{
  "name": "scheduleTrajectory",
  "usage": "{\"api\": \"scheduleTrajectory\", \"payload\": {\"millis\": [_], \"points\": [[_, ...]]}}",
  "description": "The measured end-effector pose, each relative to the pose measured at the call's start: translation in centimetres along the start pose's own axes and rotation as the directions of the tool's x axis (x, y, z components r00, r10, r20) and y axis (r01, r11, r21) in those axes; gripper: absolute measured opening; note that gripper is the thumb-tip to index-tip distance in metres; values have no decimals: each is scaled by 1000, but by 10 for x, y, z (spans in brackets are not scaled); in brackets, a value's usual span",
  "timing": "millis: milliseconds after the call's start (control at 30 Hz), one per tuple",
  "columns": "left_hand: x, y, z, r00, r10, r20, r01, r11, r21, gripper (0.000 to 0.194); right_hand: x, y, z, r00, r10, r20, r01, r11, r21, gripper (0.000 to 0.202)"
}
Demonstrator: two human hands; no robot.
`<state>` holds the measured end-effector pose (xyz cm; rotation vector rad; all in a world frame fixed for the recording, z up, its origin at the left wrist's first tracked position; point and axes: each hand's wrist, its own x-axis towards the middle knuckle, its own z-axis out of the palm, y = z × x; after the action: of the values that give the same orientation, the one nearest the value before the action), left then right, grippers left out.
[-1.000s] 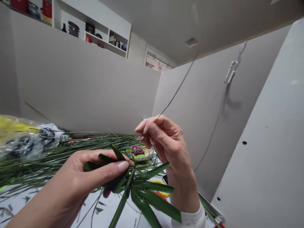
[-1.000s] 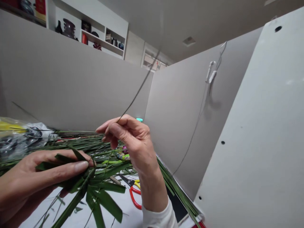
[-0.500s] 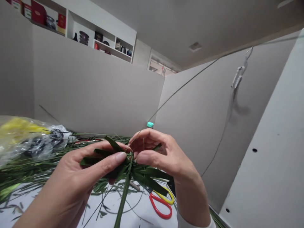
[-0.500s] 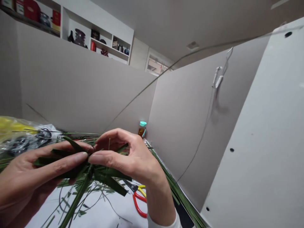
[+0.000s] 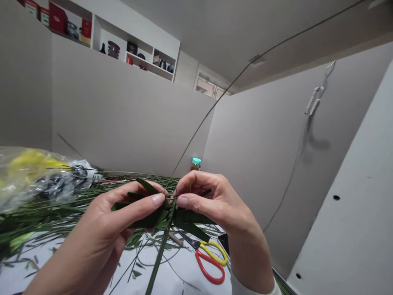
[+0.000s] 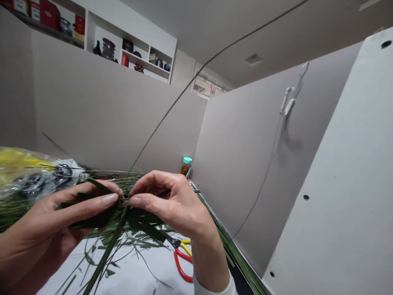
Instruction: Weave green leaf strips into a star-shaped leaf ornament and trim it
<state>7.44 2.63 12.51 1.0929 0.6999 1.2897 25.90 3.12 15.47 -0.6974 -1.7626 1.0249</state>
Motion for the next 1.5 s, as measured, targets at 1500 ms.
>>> {"api": "scheduleTrajectory", "payload": {"millis": [1500], "points": [[5,9,0,991,65,-118,-72,996,-55,20,14,15,1,999,-30,43,18,967,253,37]]}}
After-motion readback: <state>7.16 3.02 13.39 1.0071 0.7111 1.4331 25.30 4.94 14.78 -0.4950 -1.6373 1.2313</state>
